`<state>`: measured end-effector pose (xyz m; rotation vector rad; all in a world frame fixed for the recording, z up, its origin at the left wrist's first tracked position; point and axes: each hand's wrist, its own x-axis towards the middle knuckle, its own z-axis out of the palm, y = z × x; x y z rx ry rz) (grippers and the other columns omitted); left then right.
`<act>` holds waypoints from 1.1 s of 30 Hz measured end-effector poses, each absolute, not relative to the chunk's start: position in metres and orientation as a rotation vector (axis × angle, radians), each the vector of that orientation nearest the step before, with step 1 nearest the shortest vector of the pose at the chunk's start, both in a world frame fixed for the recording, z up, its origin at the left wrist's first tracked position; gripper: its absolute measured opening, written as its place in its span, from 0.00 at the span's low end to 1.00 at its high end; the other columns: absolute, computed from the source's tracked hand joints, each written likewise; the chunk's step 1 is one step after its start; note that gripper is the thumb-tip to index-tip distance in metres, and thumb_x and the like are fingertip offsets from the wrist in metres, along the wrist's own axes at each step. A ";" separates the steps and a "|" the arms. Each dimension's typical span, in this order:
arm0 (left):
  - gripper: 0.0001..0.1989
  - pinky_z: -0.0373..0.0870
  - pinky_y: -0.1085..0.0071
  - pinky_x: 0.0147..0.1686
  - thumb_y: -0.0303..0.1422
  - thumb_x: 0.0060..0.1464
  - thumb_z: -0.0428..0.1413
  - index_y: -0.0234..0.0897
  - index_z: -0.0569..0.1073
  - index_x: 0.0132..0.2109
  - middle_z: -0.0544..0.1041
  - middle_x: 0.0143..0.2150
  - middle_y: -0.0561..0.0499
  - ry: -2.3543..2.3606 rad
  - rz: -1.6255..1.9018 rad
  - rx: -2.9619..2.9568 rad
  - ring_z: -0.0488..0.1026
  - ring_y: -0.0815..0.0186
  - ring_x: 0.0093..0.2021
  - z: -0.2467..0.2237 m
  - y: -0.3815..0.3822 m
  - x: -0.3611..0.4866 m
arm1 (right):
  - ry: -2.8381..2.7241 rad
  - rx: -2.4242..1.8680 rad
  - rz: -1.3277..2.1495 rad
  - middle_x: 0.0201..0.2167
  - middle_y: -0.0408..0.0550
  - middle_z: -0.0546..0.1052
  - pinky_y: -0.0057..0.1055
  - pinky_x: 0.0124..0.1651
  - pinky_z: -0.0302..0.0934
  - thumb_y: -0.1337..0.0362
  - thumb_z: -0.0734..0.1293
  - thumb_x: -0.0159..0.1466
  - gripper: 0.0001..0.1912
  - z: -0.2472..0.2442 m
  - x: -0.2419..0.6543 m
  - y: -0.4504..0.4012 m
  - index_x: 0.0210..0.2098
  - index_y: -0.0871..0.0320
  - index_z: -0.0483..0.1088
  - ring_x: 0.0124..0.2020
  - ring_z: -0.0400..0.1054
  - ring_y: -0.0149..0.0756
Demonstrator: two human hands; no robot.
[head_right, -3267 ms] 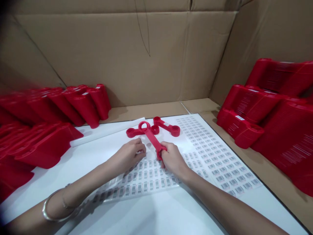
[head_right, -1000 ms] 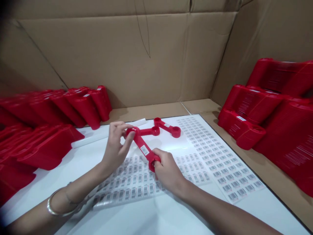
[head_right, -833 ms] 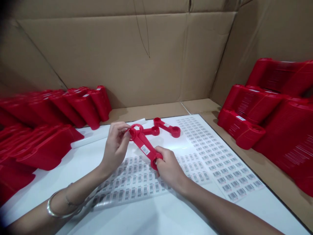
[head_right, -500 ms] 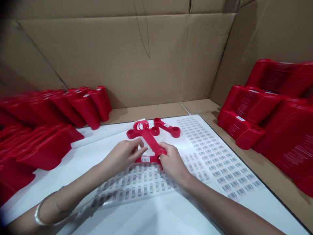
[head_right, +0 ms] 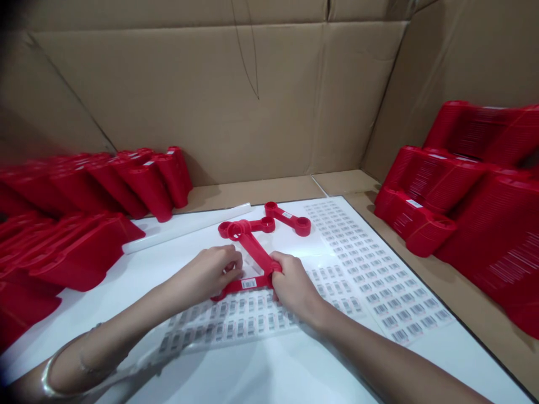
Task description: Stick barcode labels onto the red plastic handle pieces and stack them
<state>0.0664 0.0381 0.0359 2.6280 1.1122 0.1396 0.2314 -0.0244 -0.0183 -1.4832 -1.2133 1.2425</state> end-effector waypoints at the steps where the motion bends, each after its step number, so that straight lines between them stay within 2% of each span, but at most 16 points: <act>1: 0.09 0.53 0.74 0.22 0.29 0.49 0.49 0.36 0.67 0.23 0.68 0.22 0.53 1.055 0.177 2.599 0.64 0.69 0.22 0.040 0.038 0.065 | -1.206 -1.478 1.247 0.14 0.37 0.62 0.22 0.14 0.51 0.74 0.54 0.49 0.10 -0.018 0.231 -0.024 0.26 0.58 0.63 0.13 0.59 0.27; 7: 0.10 0.49 0.75 0.18 0.34 0.54 0.48 0.37 0.67 0.27 0.59 0.18 0.58 0.905 0.357 2.281 0.56 0.72 0.18 0.055 0.041 0.067 | -1.201 -1.429 1.247 0.14 0.37 0.62 0.22 0.14 0.51 0.75 0.55 0.50 0.09 -0.015 0.229 -0.027 0.26 0.58 0.63 0.13 0.58 0.26; 12: 0.11 0.47 0.76 0.17 0.38 0.55 0.50 0.36 0.69 0.30 0.55 0.17 0.59 0.871 0.397 2.134 0.53 0.73 0.18 0.052 0.045 0.069 | -1.241 -1.421 1.232 0.14 0.37 0.62 0.22 0.14 0.51 0.75 0.54 0.51 0.09 -0.013 0.228 -0.030 0.26 0.58 0.62 0.13 0.58 0.27; 23: 0.10 0.47 0.75 0.16 0.34 0.54 0.51 0.37 0.69 0.27 0.56 0.17 0.59 0.908 0.448 2.146 0.53 0.73 0.17 0.045 0.046 0.072 | -1.244 -1.423 1.226 0.15 0.37 0.62 0.22 0.14 0.50 0.75 0.54 0.51 0.10 -0.011 0.227 -0.031 0.26 0.57 0.63 0.13 0.57 0.26; 33: 0.10 0.47 0.75 0.18 0.37 0.55 0.51 0.36 0.69 0.29 0.54 0.18 0.60 0.885 0.376 2.096 0.52 0.73 0.18 0.050 0.047 0.069 | -1.236 -1.413 1.237 0.14 0.37 0.61 0.22 0.14 0.48 0.75 0.54 0.51 0.09 -0.010 0.226 -0.031 0.25 0.57 0.62 0.13 0.56 0.26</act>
